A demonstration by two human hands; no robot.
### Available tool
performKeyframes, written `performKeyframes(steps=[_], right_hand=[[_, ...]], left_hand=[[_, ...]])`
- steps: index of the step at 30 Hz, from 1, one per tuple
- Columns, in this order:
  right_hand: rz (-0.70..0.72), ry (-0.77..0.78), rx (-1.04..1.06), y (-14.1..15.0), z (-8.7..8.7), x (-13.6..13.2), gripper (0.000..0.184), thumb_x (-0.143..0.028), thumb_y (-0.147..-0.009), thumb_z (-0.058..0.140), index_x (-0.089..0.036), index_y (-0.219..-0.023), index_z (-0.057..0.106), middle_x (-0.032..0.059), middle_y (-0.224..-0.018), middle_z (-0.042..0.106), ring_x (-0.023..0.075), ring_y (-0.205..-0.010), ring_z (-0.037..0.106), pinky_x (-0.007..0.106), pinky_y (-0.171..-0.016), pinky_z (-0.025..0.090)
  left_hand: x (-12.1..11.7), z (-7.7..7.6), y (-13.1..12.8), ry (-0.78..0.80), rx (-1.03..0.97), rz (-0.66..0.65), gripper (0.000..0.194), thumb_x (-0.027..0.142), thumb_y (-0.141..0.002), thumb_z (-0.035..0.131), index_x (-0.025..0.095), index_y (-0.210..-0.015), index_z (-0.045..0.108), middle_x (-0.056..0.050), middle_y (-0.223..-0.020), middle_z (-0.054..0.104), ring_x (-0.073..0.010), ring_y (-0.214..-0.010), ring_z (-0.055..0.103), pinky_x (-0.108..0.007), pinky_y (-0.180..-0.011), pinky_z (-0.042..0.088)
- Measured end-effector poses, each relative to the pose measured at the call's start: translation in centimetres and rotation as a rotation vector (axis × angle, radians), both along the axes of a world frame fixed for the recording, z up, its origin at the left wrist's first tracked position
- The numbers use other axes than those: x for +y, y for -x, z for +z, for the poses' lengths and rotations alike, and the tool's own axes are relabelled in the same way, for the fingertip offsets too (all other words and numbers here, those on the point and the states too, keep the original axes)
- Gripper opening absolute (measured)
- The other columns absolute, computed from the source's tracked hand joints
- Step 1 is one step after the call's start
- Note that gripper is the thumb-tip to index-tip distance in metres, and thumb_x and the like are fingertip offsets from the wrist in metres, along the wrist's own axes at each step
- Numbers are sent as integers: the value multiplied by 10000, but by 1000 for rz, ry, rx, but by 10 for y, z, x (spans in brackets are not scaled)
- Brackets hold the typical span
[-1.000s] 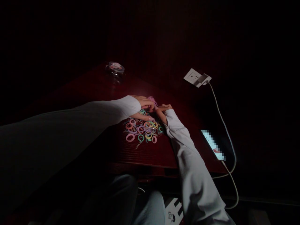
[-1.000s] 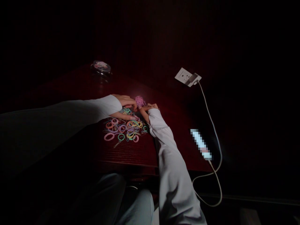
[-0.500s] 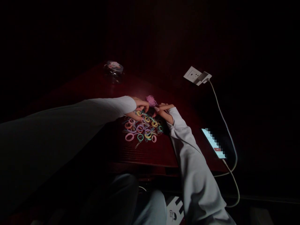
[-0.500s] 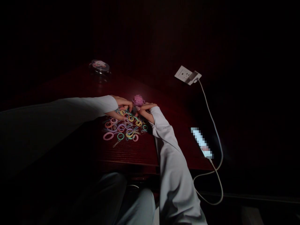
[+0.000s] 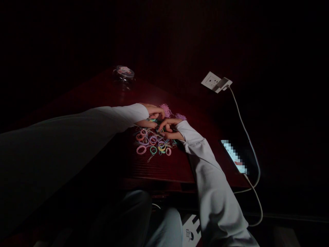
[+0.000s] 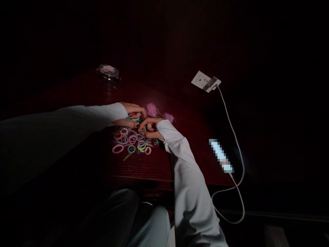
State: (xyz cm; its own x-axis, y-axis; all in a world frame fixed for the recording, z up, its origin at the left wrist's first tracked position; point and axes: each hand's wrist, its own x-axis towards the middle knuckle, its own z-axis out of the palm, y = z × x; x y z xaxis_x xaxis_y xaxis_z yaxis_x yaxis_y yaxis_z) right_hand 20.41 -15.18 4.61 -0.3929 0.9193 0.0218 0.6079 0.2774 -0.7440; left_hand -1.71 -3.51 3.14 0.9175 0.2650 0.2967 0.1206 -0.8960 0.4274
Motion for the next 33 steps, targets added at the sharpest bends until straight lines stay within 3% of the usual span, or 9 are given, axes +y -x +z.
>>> performKeyframes(steps=[6,12,19,27,33], right_hand=[[31,-33,-66,-3,-4,4,335,-489,-866,804,-206,-1045,813,-97,-640,399,101,-615,362,251,-633,303],[52,-21,-81,-3,-7,5,266,-418,-875,786,-195,-1018,812,-99,-639,398,101,-622,376,256,-652,310],[28,-24,-77,-2,-6,5,318,-502,-873,810,-195,-954,796,-92,-642,413,102,-622,381,253,-637,305],[-91,-78,-41,3,2,4,417,-617,-843,837,-208,-911,790,-87,-623,405,110,-606,395,270,-634,327],[-210,-120,25,2,10,7,475,-683,-816,849,-221,-893,768,-76,-623,425,112,-594,381,271,-591,315]], left_hand=[[4,-7,-3,-1,-44,15,305,348,-888,597,245,-1154,706,26,-771,586,-169,-761,547,-277,-753,396],[-1,-3,-1,65,-72,18,316,360,-913,574,237,-1162,725,22,-757,584,-151,-705,508,-282,-720,391],[2,-7,-5,48,-90,25,270,345,-894,618,234,-1111,734,29,-725,560,-145,-689,506,-268,-689,389],[3,-11,-6,56,-103,51,316,346,-911,589,256,-1170,746,28,-756,617,-148,-707,532,-282,-732,407],[6,-11,-8,48,-134,-8,336,446,-988,552,226,-963,805,0,-743,610,-158,-737,540,-283,-722,397]])
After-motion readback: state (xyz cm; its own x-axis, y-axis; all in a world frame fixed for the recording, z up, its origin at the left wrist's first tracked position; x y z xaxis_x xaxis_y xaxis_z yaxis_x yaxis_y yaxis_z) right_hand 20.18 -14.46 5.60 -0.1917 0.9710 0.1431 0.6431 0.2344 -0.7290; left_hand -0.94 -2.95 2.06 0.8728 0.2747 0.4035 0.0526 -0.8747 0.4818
